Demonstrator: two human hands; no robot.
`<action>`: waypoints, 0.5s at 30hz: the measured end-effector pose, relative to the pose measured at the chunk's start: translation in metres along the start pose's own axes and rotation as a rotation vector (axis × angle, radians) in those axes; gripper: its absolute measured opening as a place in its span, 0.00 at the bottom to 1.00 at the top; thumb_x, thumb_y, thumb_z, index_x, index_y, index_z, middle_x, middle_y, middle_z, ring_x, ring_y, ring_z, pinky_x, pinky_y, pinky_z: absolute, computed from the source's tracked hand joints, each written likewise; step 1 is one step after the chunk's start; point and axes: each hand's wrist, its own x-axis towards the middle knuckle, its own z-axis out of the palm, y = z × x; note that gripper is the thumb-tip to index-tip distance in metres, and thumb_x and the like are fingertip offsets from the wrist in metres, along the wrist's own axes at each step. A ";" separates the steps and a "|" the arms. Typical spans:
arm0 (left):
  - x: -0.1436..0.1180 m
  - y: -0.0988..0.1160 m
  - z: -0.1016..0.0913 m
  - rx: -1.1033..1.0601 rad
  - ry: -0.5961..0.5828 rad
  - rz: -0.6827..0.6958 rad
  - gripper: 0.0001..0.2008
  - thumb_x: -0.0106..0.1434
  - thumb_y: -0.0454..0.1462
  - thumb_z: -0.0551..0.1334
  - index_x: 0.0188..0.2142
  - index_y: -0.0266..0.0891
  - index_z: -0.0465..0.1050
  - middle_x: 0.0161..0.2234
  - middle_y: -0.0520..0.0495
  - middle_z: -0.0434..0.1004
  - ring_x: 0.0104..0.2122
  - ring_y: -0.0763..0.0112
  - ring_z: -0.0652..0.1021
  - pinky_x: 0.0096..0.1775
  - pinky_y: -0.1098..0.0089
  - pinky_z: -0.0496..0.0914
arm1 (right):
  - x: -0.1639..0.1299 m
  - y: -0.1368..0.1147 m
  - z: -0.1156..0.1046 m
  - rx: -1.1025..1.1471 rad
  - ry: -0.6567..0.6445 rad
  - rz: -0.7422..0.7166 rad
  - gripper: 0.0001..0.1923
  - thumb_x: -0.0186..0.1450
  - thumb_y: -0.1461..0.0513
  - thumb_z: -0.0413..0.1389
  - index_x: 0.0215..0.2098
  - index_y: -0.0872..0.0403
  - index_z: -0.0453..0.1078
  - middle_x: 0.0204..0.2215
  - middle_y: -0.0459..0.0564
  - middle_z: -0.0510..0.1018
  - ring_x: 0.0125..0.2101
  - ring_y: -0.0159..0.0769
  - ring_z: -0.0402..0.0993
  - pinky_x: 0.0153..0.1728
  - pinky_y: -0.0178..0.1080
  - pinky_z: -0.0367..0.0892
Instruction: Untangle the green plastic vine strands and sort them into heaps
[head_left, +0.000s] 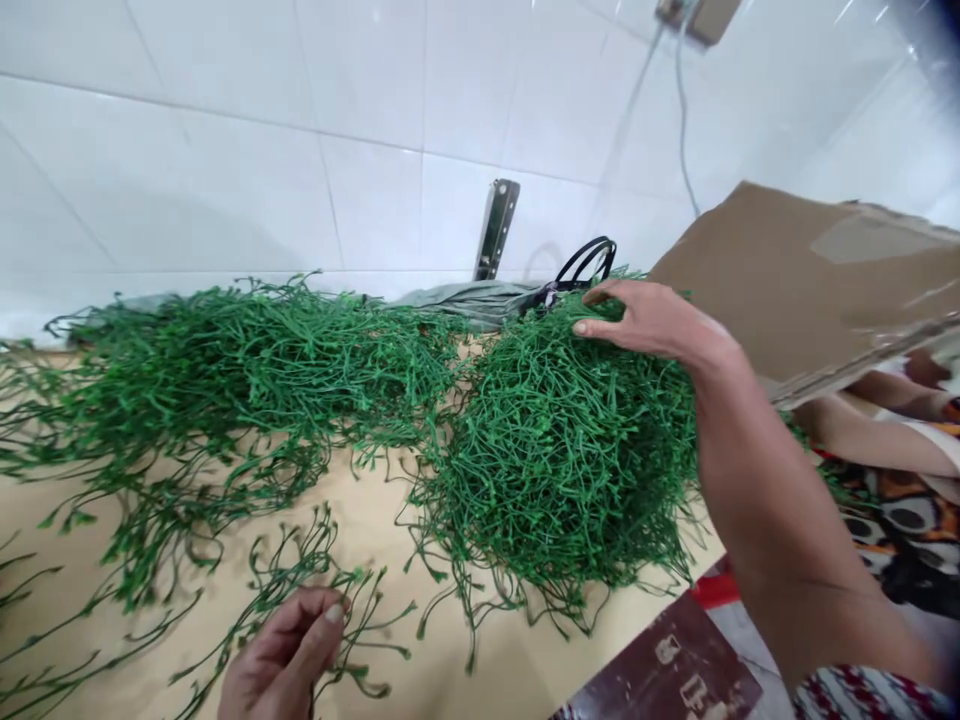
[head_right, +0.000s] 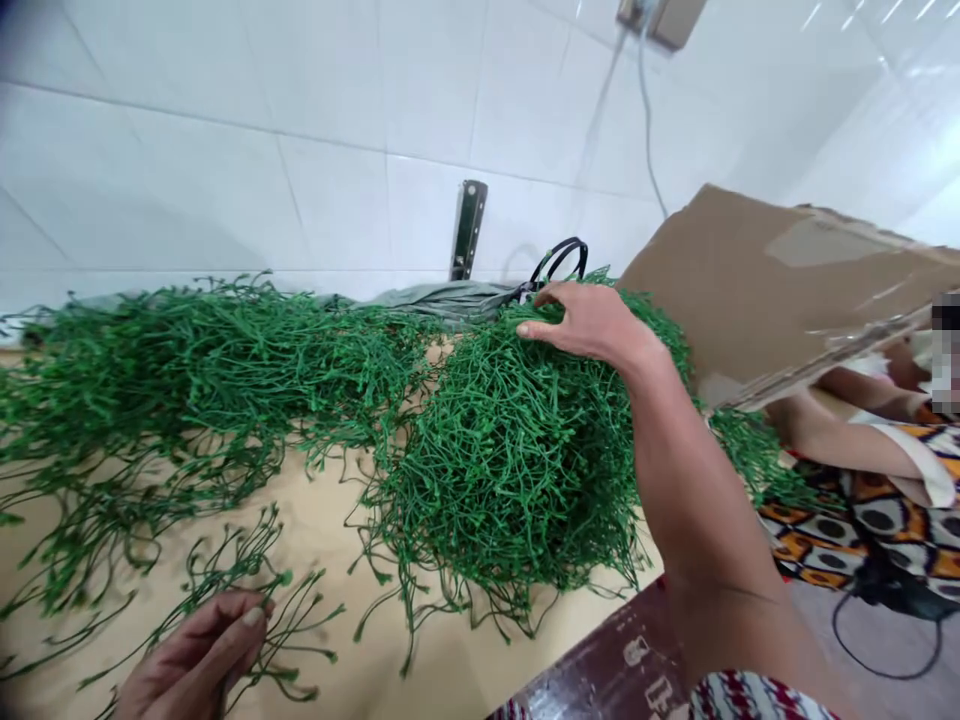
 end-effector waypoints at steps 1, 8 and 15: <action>0.000 -0.001 0.000 -0.003 0.009 0.011 0.15 0.42 0.46 0.68 0.24 0.37 0.71 0.19 0.53 0.65 0.22 0.76 0.62 0.23 0.78 0.60 | 0.000 0.000 -0.007 0.015 -0.020 -0.031 0.28 0.56 0.43 0.51 0.46 0.52 0.68 0.41 0.54 0.75 0.39 0.46 0.71 0.37 0.46 0.65; -0.009 0.007 0.003 -0.002 0.013 0.011 0.14 0.42 0.44 0.68 0.23 0.36 0.70 0.17 0.54 0.61 0.20 0.77 0.60 0.21 0.78 0.57 | -0.016 -0.003 -0.029 0.061 -0.068 -0.147 0.25 0.53 0.44 0.55 0.44 0.47 0.71 0.39 0.49 0.76 0.38 0.46 0.72 0.37 0.47 0.68; -0.010 0.012 0.006 -0.014 0.025 -0.002 0.14 0.39 0.43 0.68 0.22 0.36 0.71 0.18 0.53 0.63 0.20 0.77 0.61 0.22 0.77 0.58 | -0.040 -0.006 -0.023 0.083 0.017 -0.226 0.24 0.56 0.44 0.52 0.43 0.48 0.73 0.47 0.52 0.71 0.47 0.48 0.68 0.47 0.52 0.63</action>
